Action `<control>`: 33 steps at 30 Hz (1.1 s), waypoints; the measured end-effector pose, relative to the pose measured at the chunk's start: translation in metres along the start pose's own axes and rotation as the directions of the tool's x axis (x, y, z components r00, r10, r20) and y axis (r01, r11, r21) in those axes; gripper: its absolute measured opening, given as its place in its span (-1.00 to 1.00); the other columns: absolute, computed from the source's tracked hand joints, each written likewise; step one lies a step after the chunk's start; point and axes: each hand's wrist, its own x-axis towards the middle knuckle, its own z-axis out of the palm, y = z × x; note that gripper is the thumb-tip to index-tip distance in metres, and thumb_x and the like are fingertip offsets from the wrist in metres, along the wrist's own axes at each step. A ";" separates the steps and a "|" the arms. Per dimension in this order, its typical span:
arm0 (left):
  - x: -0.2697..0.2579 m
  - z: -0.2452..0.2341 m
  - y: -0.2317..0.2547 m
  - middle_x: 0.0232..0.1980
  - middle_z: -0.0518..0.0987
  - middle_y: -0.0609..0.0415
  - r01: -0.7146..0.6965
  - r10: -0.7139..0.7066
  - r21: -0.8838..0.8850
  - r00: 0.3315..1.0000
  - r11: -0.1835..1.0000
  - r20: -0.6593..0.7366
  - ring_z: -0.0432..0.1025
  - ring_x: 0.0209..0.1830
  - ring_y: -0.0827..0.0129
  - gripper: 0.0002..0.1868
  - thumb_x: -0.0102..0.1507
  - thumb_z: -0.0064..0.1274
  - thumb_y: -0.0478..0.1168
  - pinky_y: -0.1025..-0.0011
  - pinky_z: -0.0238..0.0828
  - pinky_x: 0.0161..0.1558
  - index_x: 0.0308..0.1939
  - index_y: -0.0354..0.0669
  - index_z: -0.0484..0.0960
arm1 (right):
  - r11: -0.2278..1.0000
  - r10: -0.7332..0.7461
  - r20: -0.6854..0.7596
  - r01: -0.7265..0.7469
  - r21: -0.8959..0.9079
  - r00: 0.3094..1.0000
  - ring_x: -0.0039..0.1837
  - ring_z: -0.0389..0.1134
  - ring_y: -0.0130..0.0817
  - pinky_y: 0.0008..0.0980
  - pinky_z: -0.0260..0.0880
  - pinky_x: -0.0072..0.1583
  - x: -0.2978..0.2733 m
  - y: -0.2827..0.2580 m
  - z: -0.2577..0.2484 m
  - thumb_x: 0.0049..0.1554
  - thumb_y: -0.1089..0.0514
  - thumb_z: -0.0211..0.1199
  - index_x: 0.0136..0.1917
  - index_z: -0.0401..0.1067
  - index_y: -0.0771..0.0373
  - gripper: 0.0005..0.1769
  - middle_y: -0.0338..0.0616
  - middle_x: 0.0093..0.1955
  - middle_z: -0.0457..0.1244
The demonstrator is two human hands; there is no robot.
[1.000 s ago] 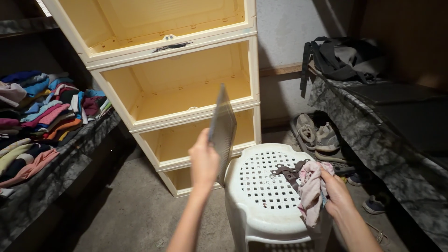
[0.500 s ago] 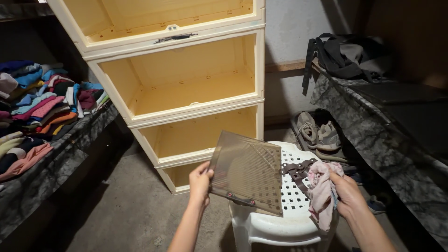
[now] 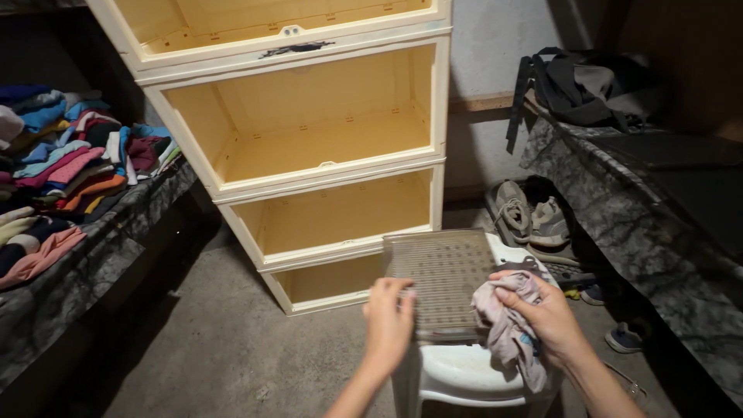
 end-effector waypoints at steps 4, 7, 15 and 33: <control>-0.001 0.013 0.039 0.00 0.61 0.02 0.092 -0.062 -0.256 0.991 0.962 0.120 0.50 0.06 0.16 -0.79 0.29 0.10 -0.17 0.21 0.39 0.07 -0.03 -0.08 0.69 | 0.977 -0.078 0.075 0.091 -0.192 0.994 0.04 0.45 -0.46 -0.45 0.45 0.11 -0.001 0.005 0.019 0.03 0.41 0.34 0.09 0.58 0.37 -0.68 -0.13 0.02 0.46; -0.003 0.022 0.043 0.01 0.62 -0.06 -0.004 0.055 -0.318 0.987 0.948 0.149 0.51 0.07 0.06 -0.81 0.35 0.04 -0.24 0.22 0.43 0.11 -0.01 -0.16 0.68 | 0.947 -0.135 0.095 0.156 -0.282 0.986 0.05 0.46 -0.50 -0.48 0.46 0.12 0.001 0.010 0.030 0.01 0.42 0.33 0.08 0.58 0.35 -0.68 -0.16 0.02 0.47; -0.011 0.047 0.020 0.07 0.61 -0.27 -0.298 0.307 -0.108 0.948 0.948 0.078 0.47 0.09 -0.14 -0.69 0.22 -0.07 -0.38 0.14 0.37 0.15 0.02 -0.34 0.61 | 0.990 0.069 -0.087 -0.079 -0.117 0.994 -0.02 0.41 -0.48 -0.47 0.42 0.03 -0.004 0.011 0.037 0.06 0.31 0.37 0.07 0.58 0.30 -0.73 -0.20 -0.05 0.44; 0.009 0.240 0.161 -0.28 0.71 0.06 0.395 -0.123 -0.657 0.899 0.642 0.420 0.49 -0.34 0.53 -0.72 0.27 0.20 -0.18 0.50 0.45 -0.26 -0.12 -0.39 0.74 | 0.592 -0.452 -0.048 0.260 -0.763 0.891 0.04 0.39 -0.38 -0.41 0.38 0.12 -0.011 -0.051 -0.140 -0.02 0.30 0.39 -0.01 0.52 0.30 -0.73 -0.16 -0.04 0.32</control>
